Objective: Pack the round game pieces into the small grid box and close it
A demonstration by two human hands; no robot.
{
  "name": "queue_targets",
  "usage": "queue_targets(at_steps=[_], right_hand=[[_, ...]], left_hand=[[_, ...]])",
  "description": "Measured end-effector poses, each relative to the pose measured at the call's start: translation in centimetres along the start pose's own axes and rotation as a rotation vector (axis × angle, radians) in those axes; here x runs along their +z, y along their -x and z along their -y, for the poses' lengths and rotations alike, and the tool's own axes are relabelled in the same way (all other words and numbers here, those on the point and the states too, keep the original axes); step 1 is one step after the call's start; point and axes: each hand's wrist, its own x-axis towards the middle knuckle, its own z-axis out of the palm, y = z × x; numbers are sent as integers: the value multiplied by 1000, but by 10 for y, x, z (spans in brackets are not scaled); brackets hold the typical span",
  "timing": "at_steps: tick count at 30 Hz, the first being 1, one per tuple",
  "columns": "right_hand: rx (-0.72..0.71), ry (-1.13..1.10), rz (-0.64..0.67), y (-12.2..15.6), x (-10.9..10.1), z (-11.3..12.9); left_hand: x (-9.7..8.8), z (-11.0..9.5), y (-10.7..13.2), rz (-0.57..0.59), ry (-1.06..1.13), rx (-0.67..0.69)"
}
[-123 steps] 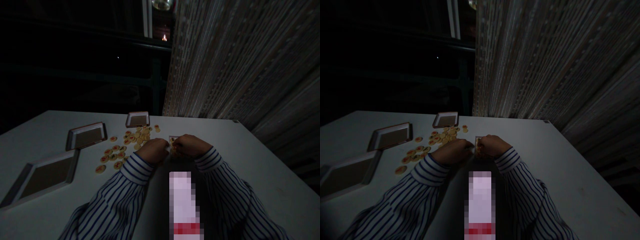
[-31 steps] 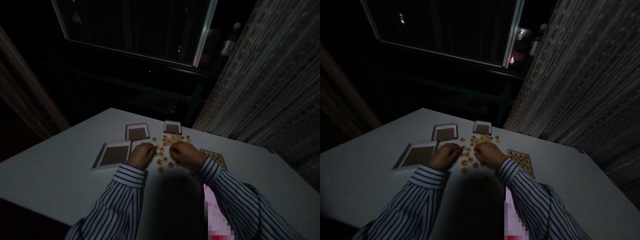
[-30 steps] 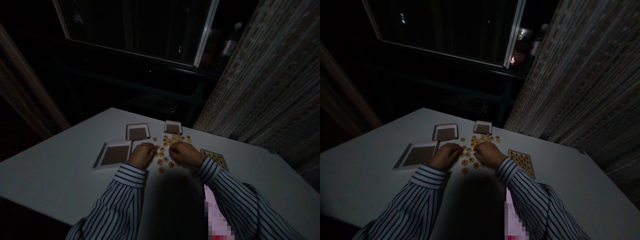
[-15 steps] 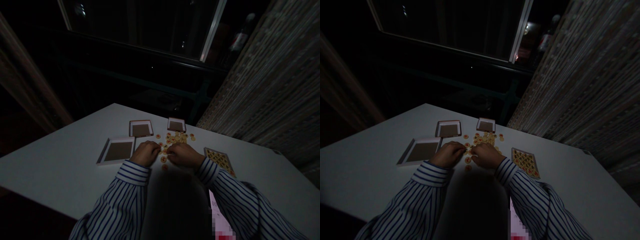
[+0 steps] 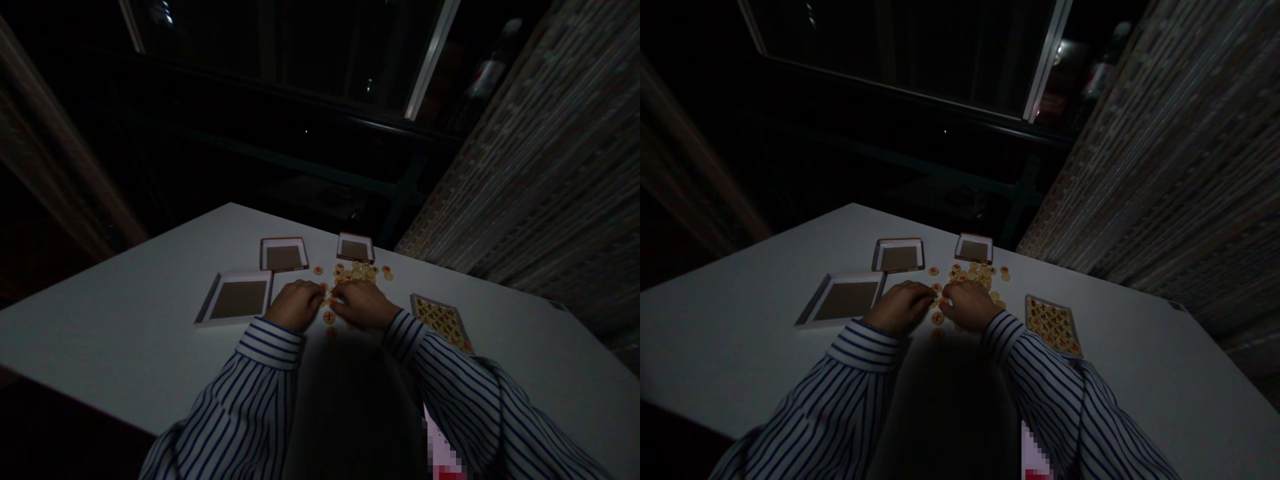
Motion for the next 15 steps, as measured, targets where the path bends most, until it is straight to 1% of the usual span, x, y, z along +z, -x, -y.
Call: queue_targets(at_steps=[5,15], right_hand=[[7,21,19,-4,-1,5],[27,-2,72,-8,-1,6]], left_hand=[[1,0,0,-5,1,-2],[1,2,0,-22,-20,-28]])
